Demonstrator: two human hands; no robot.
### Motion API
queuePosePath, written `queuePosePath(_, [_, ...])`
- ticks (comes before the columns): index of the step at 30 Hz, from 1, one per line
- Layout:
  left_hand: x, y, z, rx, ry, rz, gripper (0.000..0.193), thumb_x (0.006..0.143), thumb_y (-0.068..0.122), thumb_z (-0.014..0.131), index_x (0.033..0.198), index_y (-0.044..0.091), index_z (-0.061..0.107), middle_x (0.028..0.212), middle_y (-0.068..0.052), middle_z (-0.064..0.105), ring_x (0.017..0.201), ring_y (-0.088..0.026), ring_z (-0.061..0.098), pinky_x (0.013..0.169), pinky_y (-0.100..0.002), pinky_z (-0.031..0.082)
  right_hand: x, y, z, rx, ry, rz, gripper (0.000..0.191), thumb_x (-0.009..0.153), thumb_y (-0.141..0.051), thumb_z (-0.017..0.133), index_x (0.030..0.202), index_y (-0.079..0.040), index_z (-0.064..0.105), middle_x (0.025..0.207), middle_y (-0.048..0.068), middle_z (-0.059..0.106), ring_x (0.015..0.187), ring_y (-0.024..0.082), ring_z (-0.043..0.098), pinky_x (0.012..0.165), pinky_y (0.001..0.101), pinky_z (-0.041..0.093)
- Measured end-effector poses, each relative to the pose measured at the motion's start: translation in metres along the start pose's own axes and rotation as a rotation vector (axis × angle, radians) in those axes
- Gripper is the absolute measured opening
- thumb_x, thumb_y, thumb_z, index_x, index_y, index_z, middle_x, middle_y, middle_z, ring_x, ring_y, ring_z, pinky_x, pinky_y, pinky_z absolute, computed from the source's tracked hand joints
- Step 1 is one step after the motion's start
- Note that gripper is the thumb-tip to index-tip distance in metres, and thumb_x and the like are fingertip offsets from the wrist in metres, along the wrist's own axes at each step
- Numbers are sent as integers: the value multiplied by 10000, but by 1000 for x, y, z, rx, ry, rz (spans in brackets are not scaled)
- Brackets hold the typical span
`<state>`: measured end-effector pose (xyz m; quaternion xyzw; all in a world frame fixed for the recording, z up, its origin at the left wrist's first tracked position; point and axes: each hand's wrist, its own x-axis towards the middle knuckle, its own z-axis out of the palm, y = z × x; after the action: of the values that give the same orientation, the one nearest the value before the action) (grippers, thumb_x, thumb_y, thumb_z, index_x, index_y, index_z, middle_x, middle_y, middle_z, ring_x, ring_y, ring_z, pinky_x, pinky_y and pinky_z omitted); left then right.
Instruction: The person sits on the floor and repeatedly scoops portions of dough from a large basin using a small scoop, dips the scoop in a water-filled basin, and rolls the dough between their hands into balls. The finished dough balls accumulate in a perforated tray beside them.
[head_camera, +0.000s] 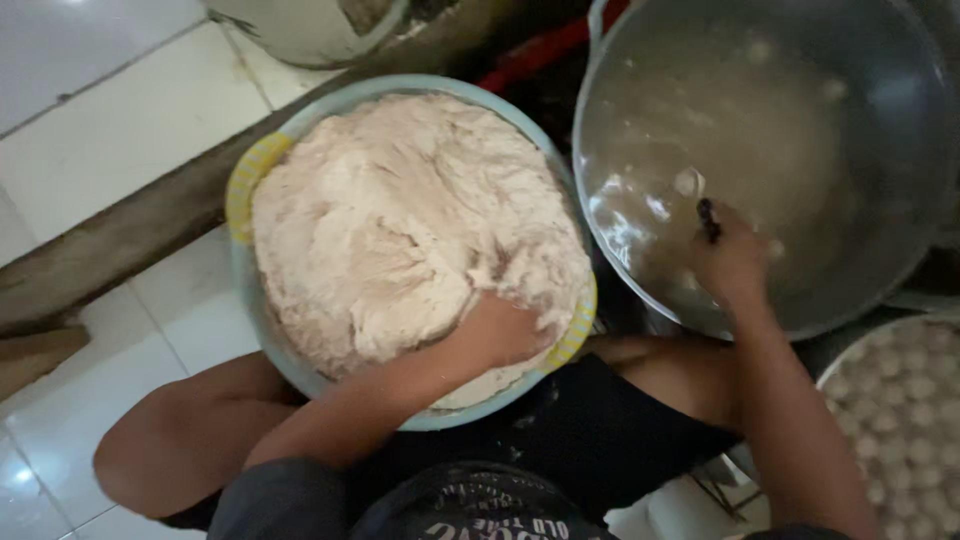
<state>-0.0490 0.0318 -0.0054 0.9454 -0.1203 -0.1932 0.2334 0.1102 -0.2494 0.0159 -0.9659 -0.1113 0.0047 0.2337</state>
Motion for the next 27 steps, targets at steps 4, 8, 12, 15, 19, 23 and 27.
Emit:
queuePosePath(4, [-2,-24,-18,68,-8,-277,682,927,663,455,1319,135,637,1014,-196,746,991,-381,701,861,-591,489,8,2,-7,-185,-89,149,472,938,-216,690,1384,-64,669,1103,284,698,1002,485,667,845,536,519])
queuePosePath(8, [6,-30,-43,6,175,-411,731,888,696,509,1303,111,649,948,-194,754,905,-389,716,769,-544,536,5,4,-20,-112,-36,194,483,925,-229,682,1382,-75,691,1114,288,697,1029,478,660,866,523,517])
queuePosePath(12, [10,-22,-59,-8,245,-393,720,884,679,576,1213,48,685,881,-197,757,844,-366,735,747,-475,572,-9,7,-32,-22,-18,184,510,940,-258,703,1394,-30,658,1100,260,714,998,407,699,860,476,534])
queuePosePath(15, [15,-17,-56,-117,168,-351,816,832,731,627,1158,-16,666,915,-213,741,844,-371,731,741,-454,586,-21,4,-27,-2,-8,205,506,938,-209,704,1405,-25,645,1079,223,707,942,340,701,819,448,540])
queuePosePath(19, [29,-3,-29,-258,384,-207,529,923,586,602,1044,93,751,945,-178,764,879,-374,730,839,-477,572,-50,-10,-17,229,-63,87,300,1041,-161,639,1300,-10,649,1038,128,696,904,204,665,824,379,538])
queuePosePath(23, [49,0,-10,-394,445,-160,456,947,497,624,1053,72,747,963,-211,750,858,-402,715,799,-494,572,-72,-34,-20,552,-292,315,277,1043,-191,615,1263,-23,605,928,52,659,763,105,593,682,294,509])
queuePosePath(27, [56,2,4,-459,547,-267,600,823,488,768,1123,-26,690,817,-281,711,757,-423,714,692,-472,594,-84,-64,-32,887,-576,487,270,1068,-171,573,1274,3,591,859,21,640,700,102,559,608,269,481])
